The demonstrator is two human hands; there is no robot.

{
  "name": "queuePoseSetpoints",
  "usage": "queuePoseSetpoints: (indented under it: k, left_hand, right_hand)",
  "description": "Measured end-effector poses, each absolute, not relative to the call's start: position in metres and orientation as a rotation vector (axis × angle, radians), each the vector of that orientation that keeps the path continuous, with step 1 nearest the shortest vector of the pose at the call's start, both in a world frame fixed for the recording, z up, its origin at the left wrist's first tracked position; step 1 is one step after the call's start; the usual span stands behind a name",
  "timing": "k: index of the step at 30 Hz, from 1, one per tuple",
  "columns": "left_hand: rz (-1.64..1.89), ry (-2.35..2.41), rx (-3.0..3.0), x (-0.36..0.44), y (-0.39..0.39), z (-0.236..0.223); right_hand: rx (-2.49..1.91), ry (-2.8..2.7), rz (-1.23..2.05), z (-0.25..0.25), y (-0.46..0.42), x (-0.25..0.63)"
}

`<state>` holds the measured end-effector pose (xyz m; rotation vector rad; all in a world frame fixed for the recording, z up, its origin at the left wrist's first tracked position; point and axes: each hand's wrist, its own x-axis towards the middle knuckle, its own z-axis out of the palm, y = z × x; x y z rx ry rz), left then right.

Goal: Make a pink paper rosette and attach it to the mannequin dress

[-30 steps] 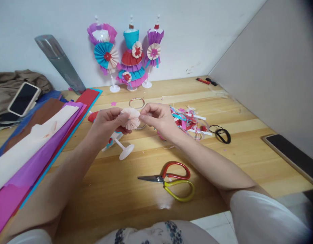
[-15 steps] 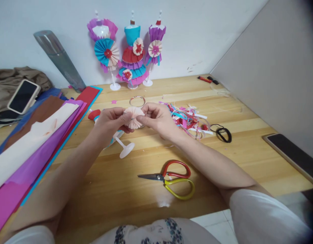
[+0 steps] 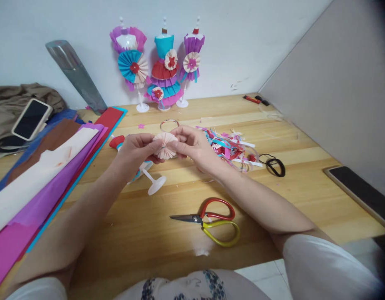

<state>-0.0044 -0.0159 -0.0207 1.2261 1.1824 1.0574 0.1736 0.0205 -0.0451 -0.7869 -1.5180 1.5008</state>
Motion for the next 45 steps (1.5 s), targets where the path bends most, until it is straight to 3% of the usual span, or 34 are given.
queuePoseSetpoints:
  k: [18, 24, 36, 45]
  left_hand:
    - [0.95, 1.025, 1.001, -0.009, -0.012, -0.02]
    - [0.93, 1.006, 0.968, -0.013, -0.011, -0.021]
    - [0.933, 1.014, 1.066, -0.015, -0.01, -0.018]
    - [0.993, 1.027, 1.147, -0.013, -0.011, -0.022]
  right_hand:
    - [-0.708, -1.675, 1.548, -0.036, 0.022, 0.184]
    - [-0.761, -1.87, 1.38, -0.033, 0.023, 0.187]
    - [-0.669, -1.714, 1.469, -0.036, 0.028, 0.187]
    - [-0.742, -1.537, 1.268, -0.042, 0.031, 0.184]
